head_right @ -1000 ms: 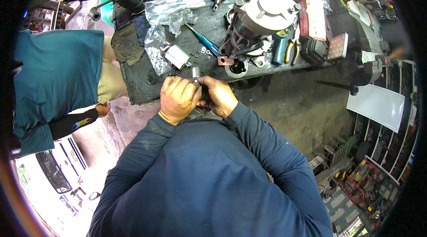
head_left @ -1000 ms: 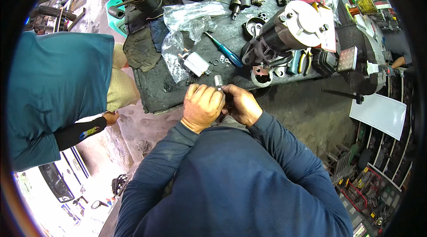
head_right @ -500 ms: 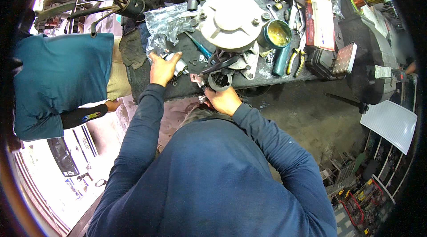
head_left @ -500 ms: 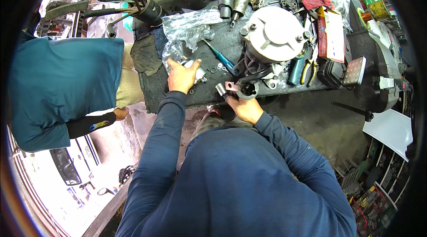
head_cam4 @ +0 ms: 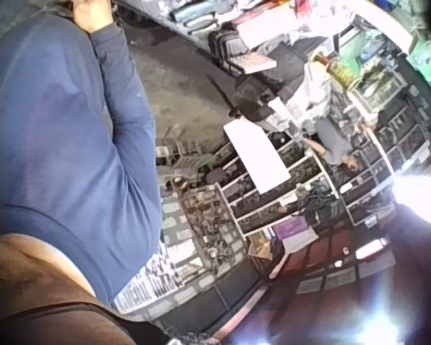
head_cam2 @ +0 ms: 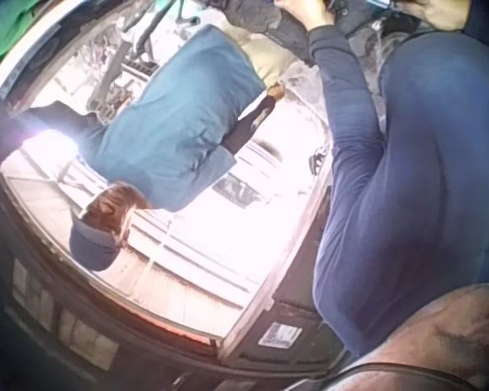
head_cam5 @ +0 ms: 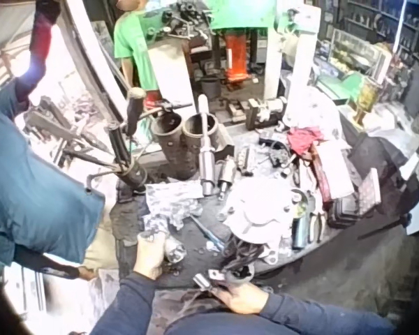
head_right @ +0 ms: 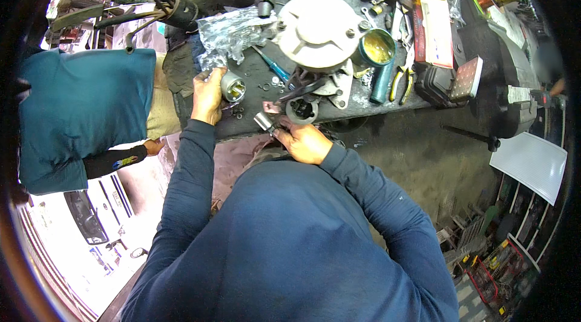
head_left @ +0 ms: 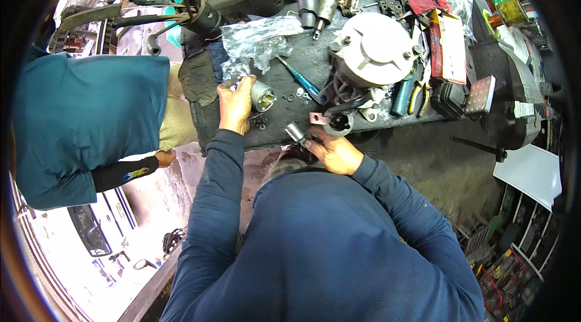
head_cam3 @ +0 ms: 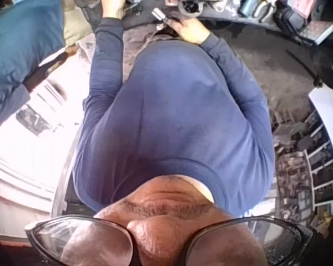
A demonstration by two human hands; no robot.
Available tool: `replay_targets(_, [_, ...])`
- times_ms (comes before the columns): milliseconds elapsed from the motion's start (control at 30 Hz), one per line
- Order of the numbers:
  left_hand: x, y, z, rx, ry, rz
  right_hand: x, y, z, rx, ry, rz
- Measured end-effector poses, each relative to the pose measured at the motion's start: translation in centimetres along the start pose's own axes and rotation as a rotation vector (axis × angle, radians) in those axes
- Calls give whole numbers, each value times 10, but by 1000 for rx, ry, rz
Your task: The person unpacks a cylindrical mechanical component, applies lubricant, and assembles it with other parts on a workbench. They use a screwdriver and pliers to manipulate small components and secure the assembly.
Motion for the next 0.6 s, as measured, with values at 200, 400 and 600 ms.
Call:
replay_targets(200, [-22,5,7,-401,-341,429,3,4,35,188,88,48])
replay_targets(400, [-46,22,43,-678,-624,584,0,-1,61,94,69,9])
replay_targets(600, [-65,26,70,-722,-624,577,-8,-3,78,76,153,-20])
Point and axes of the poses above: each hand's wrist, its own x-axis towards the middle knuckle, its own y-axis out of the palm, z = x × y, the point moved 8 cm from there along x, towards the middle knuckle, and after that the axes turned 12 degrees about -y, right-handed, at the moved point
